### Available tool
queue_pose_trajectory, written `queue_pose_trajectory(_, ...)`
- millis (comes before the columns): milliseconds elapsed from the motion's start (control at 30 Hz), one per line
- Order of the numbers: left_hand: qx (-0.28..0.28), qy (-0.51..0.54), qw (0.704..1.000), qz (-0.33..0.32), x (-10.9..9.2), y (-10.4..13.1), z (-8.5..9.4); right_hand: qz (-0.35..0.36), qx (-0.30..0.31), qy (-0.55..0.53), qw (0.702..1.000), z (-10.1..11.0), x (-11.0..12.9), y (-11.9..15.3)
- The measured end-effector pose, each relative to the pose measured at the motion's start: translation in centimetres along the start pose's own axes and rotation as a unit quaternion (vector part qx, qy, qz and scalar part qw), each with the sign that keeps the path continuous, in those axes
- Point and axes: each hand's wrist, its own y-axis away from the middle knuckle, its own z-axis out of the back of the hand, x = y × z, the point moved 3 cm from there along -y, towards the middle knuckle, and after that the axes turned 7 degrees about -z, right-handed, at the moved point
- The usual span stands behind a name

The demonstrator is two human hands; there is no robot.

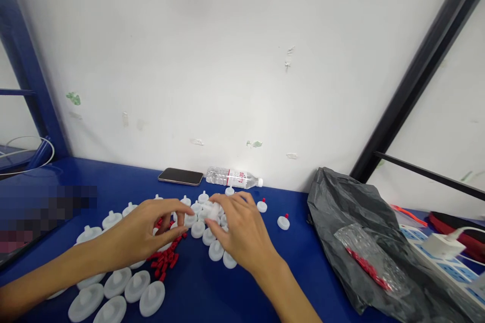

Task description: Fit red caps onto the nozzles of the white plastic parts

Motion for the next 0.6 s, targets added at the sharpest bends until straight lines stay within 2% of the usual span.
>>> queue_pose_trajectory(133, 0.128, -0.034, 0.99, -0.039, -0.6, 0.5, 1.1, -0.042, -0.021, 0.033, 0.998, 1.0, -1.2, -0.1)
queue_pose_trajectory(200, 0.159, -0.046, 0.985, -0.043, -0.8, 0.7, 1.5, -0.032, -0.015, 0.03, 0.999, 1.1, -0.9, -0.2)
queue_pose_trajectory(367, 0.177, -0.08, 0.98, -0.046, -0.2, 1.1, 0.3, 0.005, 0.01, 0.006, 1.0, 0.7, 0.3, -0.3)
queue_pose_trajectory(467, 0.169, -0.09, 0.98, -0.045, 0.6, 1.2, -0.6, 0.005, 0.023, -0.004, 1.0, 0.5, 0.5, -0.3)
queue_pose_trajectory(600, 0.155, -0.094, 0.982, -0.055, 0.8, 1.2, -0.8, 0.001, 0.034, -0.005, 0.999, 0.3, 0.3, -0.2)
